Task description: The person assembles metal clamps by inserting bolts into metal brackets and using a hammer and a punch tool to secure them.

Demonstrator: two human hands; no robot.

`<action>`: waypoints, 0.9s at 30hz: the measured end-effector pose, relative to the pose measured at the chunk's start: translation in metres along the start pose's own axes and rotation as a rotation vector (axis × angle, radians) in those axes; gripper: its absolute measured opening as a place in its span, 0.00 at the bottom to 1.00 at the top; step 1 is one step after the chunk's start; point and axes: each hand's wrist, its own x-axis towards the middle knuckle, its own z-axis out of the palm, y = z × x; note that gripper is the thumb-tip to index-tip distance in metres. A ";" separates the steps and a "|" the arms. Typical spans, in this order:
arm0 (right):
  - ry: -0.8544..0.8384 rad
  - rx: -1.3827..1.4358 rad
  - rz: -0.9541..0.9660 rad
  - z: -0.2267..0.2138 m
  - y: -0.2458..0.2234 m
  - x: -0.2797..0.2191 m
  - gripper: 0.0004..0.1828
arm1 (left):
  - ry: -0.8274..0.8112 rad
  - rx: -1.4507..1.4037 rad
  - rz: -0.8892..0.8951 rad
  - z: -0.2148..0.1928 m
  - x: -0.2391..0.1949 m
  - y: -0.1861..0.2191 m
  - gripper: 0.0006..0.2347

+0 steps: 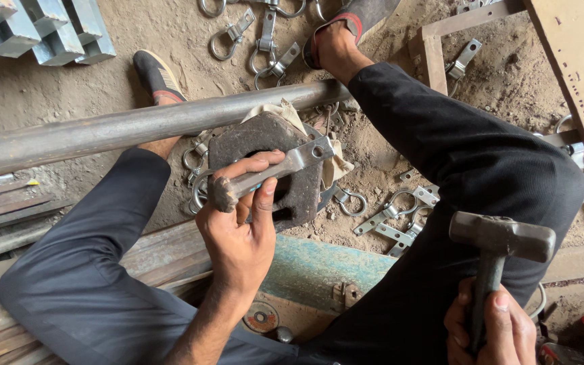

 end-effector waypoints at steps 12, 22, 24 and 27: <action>-0.405 0.056 0.392 -0.102 0.012 0.003 0.32 | 0.009 0.086 0.032 0.000 0.003 0.001 0.08; 0.709 -0.474 0.032 0.025 0.006 -0.002 0.22 | -0.023 0.366 0.217 -0.003 0.011 0.003 0.06; 0.442 -0.323 -0.002 0.040 -0.004 0.011 0.18 | -0.023 0.398 0.221 -0.004 0.012 0.003 0.07; 0.507 -0.437 -0.105 0.074 -0.002 0.016 0.20 | -0.039 0.380 0.239 -0.003 0.016 0.000 0.07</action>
